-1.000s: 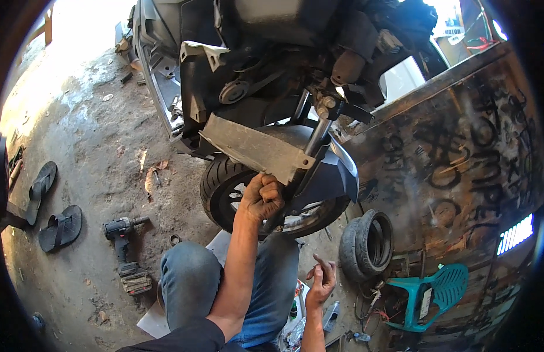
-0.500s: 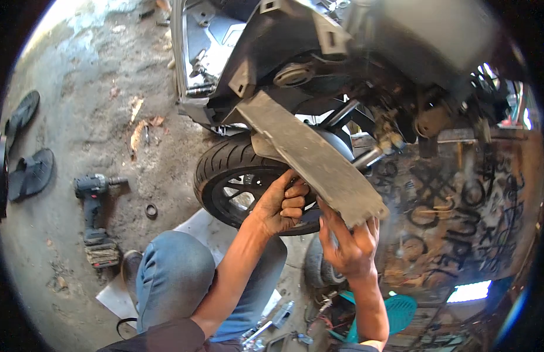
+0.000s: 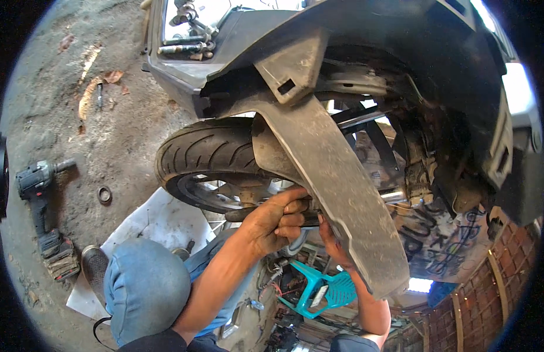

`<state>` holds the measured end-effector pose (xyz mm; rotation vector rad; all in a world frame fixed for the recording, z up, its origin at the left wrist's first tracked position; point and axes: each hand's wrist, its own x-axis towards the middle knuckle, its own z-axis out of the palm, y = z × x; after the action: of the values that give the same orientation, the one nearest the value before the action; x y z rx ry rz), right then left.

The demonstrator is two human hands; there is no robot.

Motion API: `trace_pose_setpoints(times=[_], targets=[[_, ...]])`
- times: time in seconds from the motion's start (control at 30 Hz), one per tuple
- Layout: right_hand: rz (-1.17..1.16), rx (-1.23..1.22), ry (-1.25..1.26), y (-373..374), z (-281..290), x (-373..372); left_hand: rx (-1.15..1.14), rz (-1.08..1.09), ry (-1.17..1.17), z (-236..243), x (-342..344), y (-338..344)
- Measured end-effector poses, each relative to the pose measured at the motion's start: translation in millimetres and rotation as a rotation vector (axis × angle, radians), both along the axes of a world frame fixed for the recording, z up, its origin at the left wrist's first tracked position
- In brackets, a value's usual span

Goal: Assembling the front fender and internal components of a motorcycle wheel assembly.

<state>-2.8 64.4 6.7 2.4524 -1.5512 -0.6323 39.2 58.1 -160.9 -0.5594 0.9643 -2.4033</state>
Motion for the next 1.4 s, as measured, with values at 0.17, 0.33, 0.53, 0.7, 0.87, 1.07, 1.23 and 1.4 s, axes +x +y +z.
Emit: trace_pose_setpoints(times=[0.17,0.33,0.53,0.7,0.87,1.07,1.23,1.4], targets=[[0.271,-0.033,0.097,-9,-1,-6,-0.027,-0.087,-0.007,6,0,7],[0.342,-0.099,0.207,-14,-12,-3,-0.022,-0.083,-0.093,12,2,11],[0.319,-0.078,0.193,-13,-9,-10,0.006,-0.075,-0.074,19,0,12],[0.112,0.044,0.06,-26,-22,7,0.045,-0.128,0.047,4,4,10],[-0.204,0.176,-0.097,-51,-28,41,-0.058,-0.106,0.055,4,-2,5],[-0.154,0.254,0.071,-83,-12,31,-0.025,-0.056,0.101,-2,-1,3],[0.015,0.241,0.196,-87,-12,49,-0.019,-0.014,0.041,11,0,2],[0.175,0.247,0.108,-95,-14,29,-0.01,-0.073,0.005,15,-5,2]])
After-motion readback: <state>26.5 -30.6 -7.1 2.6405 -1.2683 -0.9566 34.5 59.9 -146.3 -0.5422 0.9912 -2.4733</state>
